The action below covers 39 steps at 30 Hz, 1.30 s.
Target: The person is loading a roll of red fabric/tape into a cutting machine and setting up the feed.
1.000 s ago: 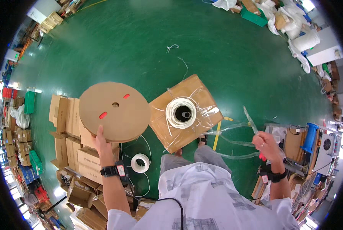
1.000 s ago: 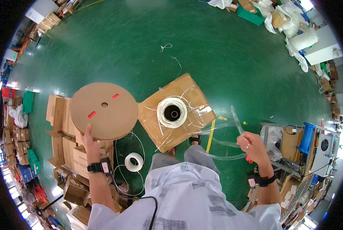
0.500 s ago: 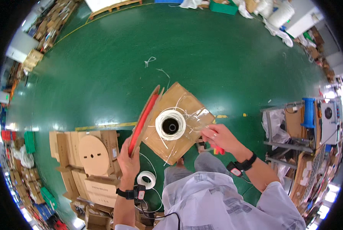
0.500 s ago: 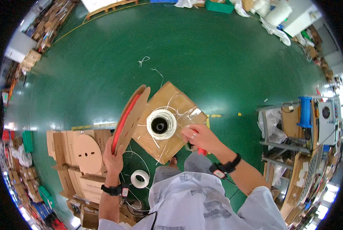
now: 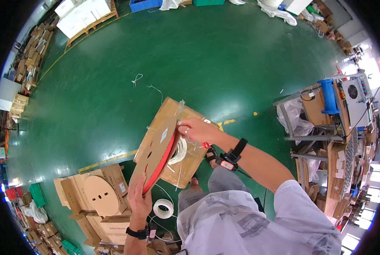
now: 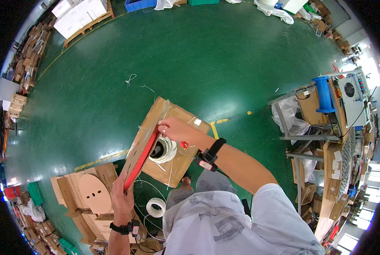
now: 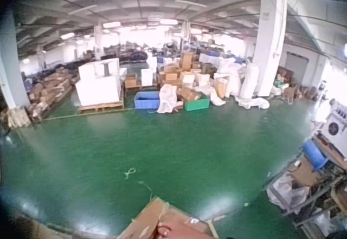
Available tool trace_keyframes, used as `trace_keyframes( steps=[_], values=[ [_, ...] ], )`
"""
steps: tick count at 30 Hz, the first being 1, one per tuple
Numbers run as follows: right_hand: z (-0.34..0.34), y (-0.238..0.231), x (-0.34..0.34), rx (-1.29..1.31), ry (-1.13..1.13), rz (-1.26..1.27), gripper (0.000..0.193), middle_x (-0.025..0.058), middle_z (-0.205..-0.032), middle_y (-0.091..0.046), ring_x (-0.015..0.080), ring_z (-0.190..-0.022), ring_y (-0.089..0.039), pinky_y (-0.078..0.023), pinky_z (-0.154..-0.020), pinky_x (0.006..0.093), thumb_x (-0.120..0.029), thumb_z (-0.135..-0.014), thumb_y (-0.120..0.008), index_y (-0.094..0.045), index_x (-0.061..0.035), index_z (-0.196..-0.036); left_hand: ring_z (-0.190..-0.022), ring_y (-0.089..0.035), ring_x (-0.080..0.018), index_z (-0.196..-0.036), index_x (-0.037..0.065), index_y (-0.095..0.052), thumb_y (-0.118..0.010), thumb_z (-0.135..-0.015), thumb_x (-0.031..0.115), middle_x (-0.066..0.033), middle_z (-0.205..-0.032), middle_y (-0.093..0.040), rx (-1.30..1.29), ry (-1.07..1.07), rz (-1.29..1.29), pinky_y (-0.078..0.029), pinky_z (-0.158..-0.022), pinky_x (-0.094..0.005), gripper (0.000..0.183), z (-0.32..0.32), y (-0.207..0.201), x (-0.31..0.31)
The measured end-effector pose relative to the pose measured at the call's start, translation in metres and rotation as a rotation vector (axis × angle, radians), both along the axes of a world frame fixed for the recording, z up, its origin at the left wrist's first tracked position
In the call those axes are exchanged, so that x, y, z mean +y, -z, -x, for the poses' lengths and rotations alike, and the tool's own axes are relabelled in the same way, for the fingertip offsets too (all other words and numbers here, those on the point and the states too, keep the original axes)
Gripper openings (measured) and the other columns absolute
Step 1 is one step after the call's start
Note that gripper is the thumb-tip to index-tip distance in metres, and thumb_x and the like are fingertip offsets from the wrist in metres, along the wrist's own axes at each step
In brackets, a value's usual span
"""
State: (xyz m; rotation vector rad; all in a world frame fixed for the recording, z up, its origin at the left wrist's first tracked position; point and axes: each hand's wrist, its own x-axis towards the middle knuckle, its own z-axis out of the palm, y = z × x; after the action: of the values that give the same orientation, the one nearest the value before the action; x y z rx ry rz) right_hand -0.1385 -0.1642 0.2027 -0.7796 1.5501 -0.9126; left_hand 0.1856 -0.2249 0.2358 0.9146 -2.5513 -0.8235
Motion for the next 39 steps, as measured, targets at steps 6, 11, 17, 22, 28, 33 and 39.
trace_keyframes(
  steps=[6,11,17,22,28,33,39],
  values=[
    [0.025,0.071,0.019,0.661,-0.196,1.023,0.03,0.0127,-0.079,-0.06,0.024,-0.074,-0.06,-0.049,-0.068,0.0379,-0.023,-0.087,-0.053,-0.059,0.0006,-0.105,-0.109,-0.057,-0.0402,-0.121,-0.001,-0.054,-0.061,-0.077,-0.001,-0.0204,-0.118,-0.06,0.015,0.176,0.074,-0.044,-0.095,-0.0474,0.045,0.013,0.003,0.0],
    [-0.011,0.048,0.012,-0.156,0.175,0.165,0.025,0.0088,-0.076,-0.062,0.0149,-0.056,-0.053,-0.041,-0.044,0.032,-0.013,-0.079,-0.053,-0.059,0.0027,-0.098,-0.1,-0.061,-0.0307,-0.115,-0.002,-0.062,-0.052,-0.092,0.006,-0.0216,-0.106,-0.064,0.089,0.149,0.031,-0.048,-0.087,-0.0391,0.026,0.028,-0.011,0.009],
    [0.0,0.045,0.031,-0.029,0.26,0.056,0.02,0.0096,-0.069,-0.061,0.0174,-0.053,-0.054,-0.042,-0.045,0.0327,-0.012,-0.08,-0.055,-0.062,0.0034,-0.09,-0.096,-0.06,-0.0397,-0.117,-0.004,-0.058,-0.059,-0.092,0.015,-0.0256,-0.108,-0.062,0.061,0.3,0.15,-0.048,-0.084,-0.0412,0.031,0.039,-0.004,-0.004],
    [0.008,0.048,0.044,-0.087,0.309,0.088,0.019,0.008,-0.068,-0.06,0.0164,-0.052,-0.053,-0.042,-0.045,0.0326,-0.011,-0.079,-0.056,-0.062,0.0033,-0.091,-0.095,-0.058,-0.0445,-0.113,-0.005,-0.058,-0.056,-0.094,0.022,-0.0265,-0.104,-0.062,0.084,0.352,0.15,-0.047,-0.085,-0.0453,0.033,0.043,0.016,-0.007],
    [0.001,0.024,0.048,-0.154,0.107,0.068,0.022,0.0066,-0.07,-0.06,0.0149,-0.052,-0.052,-0.042,-0.045,0.0327,-0.015,-0.076,-0.062,-0.062,0.0017,-0.09,-0.097,-0.059,-0.0382,-0.113,-0.003,-0.059,-0.06,-0.087,0.012,-0.0217,-0.111,-0.061,0.148,0.394,0.183,-0.047,-0.084,-0.042,0.031,0.057,0.02,-0.004],
    [-0.017,0.107,0.044,0.179,0.358,0.511,0.026,0.0051,-0.076,-0.062,0.0149,-0.064,-0.055,-0.047,-0.055,0.0336,-0.018,-0.074,-0.064,-0.065,0.0003,-0.093,-0.117,-0.053,-0.0398,-0.123,-0.004,-0.055,-0.058,-0.081,-0.001,-0.0235,-0.123,-0.057,0.106,0.385,0.034,-0.039,-0.102,-0.0433,0.042,0.066,0.006,0.003],
    [0.004,0.052,0.032,0.008,0.26,-0.105,0.024,0.004,-0.072,-0.062,0.0118,-0.061,-0.056,-0.046,-0.054,0.0283,-0.01,-0.08,-0.057,-0.066,-0.0001,-0.1,-0.11,-0.057,-0.0347,-0.122,0.002,-0.055,-0.059,-0.075,-0.002,-0.017,-0.125,-0.057,0.077,0.287,0.042,-0.045,-0.094,-0.0429,0.048,0.068,0.052,-0.012]
  ],
)
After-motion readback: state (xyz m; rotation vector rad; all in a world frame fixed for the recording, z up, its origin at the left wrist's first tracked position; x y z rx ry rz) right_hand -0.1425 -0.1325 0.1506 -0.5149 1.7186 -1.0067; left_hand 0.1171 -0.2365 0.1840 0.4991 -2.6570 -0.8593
